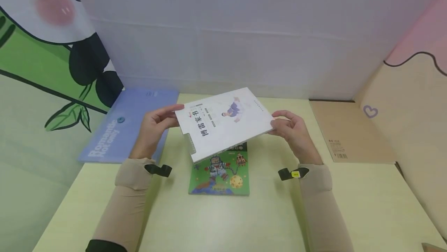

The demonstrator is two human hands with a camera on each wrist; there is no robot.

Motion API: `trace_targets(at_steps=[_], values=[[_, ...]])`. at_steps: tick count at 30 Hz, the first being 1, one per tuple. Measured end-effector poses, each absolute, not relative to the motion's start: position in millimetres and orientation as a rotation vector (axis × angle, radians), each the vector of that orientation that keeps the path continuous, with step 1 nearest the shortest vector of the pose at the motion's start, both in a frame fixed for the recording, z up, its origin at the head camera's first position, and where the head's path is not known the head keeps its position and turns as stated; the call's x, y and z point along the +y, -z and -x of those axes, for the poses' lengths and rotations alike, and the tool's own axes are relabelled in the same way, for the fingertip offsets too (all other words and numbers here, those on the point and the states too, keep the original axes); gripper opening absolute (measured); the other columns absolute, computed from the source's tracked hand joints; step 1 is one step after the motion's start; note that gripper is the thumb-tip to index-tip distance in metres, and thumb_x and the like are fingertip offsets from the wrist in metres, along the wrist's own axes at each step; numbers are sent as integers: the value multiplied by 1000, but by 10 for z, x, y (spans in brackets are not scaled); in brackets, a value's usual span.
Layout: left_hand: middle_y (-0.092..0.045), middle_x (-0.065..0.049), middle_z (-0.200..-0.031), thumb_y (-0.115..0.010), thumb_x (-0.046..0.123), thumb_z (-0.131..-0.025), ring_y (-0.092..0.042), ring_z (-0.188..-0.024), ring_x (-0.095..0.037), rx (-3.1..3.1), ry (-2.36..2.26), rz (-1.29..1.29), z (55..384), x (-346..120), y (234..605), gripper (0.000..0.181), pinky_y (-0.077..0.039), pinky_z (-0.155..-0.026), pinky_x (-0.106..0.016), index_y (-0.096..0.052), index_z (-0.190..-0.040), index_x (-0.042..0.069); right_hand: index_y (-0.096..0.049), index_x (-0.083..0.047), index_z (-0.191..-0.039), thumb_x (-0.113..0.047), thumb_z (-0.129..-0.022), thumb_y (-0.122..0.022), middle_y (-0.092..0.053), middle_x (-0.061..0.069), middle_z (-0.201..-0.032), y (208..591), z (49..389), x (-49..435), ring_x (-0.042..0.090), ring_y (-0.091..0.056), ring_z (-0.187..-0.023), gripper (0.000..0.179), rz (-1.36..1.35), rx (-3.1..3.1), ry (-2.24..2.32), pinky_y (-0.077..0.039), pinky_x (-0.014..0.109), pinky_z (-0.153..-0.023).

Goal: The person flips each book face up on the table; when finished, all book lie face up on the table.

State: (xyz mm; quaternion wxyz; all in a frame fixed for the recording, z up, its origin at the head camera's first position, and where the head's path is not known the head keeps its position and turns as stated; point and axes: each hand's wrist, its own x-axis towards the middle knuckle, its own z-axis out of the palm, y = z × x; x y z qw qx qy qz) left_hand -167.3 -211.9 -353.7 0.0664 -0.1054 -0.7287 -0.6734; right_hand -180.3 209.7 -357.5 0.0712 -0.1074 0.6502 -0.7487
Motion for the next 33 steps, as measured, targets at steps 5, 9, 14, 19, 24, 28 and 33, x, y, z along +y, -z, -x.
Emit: trace_targets(at_steps=[5, 9, 14, 19, 24, 28, 33], values=[[-81, 6, -116, -62, 6, -110, -80, -90, -13, -2151, 2071, 324, 1665, -2116, 3525, 35, -62, -92, -27, -67, -140, -12, -53, 13, -146, -2, -109, -62, -83, -3, -106, 3576, 1815, 2108, 12, -81, -92, 41, 331, 2016, 2168, -63, 28, -94], [-81, 7, -116, -61, 8, -111, -79, -90, -12, -2156, 2059, 323, 1671, -2114, 3511, 36, -62, -91, -26, -67, -141, -11, -49, 16, -153, -3, -110, -61, -81, -2, -116, 3571, 1827, 2124, 13, -79, -91, 48, 378, 2017, 2102, -63, 28, -91], [-81, 7, -115, -63, 14, -112, -78, -88, -13, -2187, 2038, 317, 1660, -2113, 3518, 37, -63, -88, -27, -67, -140, -11, -46, 21, -153, -1, -112, -57, -77, 13, -126, 3573, 1812, 2145, 13, -76, -86, 48, 413, 2042, 1961, -64, 27, -88], [-81, 8, -110, -70, 15, -109, -78, -86, -12, -2222, 1998, 299, 1680, -2115, 3531, 39, -63, -87, -26, -68, -140, -9, -43, 23, -153, -2, -112, -56, -74, 27, -129, 3545, 1795, 2173, 11, -77, -85, 49, 423, 2067, 1853, -63, 27, -91], [-80, 7, -105, -73, 9, -107, -76, -91, -10, -2228, 1993, 306, 1675, -2124, 3526, 40, -64, -84, -28, -67, -141, -10, -41, 23, -155, -1, -112, -59, -80, 16, -117, 3535, 1791, 2187, 11, -78, -87, 52, 449, 2028, 1824, -63, 27, -92], [-80, 7, -101, -72, 7, -106, -75, -91, -10, -2221, 1998, 318, 1667, -2136, 3526, 40, -64, -84, -28, -66, -142, -10, -45, 25, -150, 1, -110, -59, -80, 13, -111, 3543, 1788, 2195, 12, -76, -87, 48, 460, 1992, 1798, -64, 26, -86], [-79, 5, -98, -73, 5, -105, -74, -88, -9, -2197, 2028, 318, 1664, -2133, 3512, 41, -63, -83, -26, -66, -142, -11, -49, 26, -143, 3, -109, -59, -81, 10, -106, 3572, 1796, 2198, 13, -78, -87, 42, 451, 1975, 1804, -65, 27, -84]])
